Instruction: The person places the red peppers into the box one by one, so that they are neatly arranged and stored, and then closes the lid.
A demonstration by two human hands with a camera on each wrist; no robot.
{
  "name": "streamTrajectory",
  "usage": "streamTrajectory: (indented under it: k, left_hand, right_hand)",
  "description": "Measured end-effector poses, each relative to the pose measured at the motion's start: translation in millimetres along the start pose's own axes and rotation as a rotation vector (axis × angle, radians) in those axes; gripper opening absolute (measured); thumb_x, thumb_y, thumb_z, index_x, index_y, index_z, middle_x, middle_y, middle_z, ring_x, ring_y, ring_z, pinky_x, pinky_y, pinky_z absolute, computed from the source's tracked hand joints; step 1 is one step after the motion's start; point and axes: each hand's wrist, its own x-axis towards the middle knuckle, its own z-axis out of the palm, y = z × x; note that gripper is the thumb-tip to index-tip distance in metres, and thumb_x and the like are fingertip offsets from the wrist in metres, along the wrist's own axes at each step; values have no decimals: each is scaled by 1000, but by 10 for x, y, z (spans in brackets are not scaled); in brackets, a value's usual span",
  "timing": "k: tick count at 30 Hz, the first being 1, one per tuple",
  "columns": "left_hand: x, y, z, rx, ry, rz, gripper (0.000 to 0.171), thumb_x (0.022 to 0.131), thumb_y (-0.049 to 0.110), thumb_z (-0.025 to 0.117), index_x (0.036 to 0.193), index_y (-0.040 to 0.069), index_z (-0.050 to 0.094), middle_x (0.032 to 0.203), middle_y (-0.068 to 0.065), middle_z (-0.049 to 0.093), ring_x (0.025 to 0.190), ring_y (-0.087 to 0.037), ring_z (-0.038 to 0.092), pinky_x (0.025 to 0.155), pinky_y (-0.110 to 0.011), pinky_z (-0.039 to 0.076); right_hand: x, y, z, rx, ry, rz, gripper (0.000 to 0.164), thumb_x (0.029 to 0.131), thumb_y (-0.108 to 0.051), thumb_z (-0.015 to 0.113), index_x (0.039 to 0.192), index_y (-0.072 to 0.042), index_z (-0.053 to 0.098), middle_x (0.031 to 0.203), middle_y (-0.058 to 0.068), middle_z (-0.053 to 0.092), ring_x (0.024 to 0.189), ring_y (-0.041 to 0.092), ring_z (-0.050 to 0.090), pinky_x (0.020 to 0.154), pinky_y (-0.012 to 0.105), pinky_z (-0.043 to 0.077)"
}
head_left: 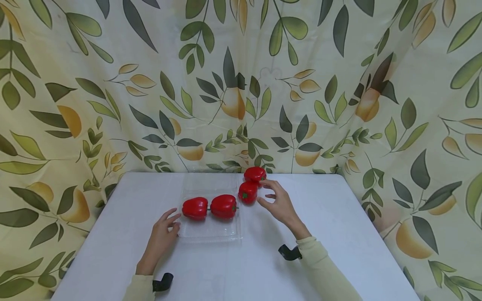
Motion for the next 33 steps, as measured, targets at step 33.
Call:
streamTrajectory:
  k: [33]
  left_hand:
    - [-3,-3,17,8,9,-6,36,94,9,59,128,3,64,147,-12,49,107,-33,68,75,-25,61]
  right_hand:
    - [192,449,361,69,-23,175,70,80,-15,78,141,-16,46,147,10,45,138,35,42,106,52,47]
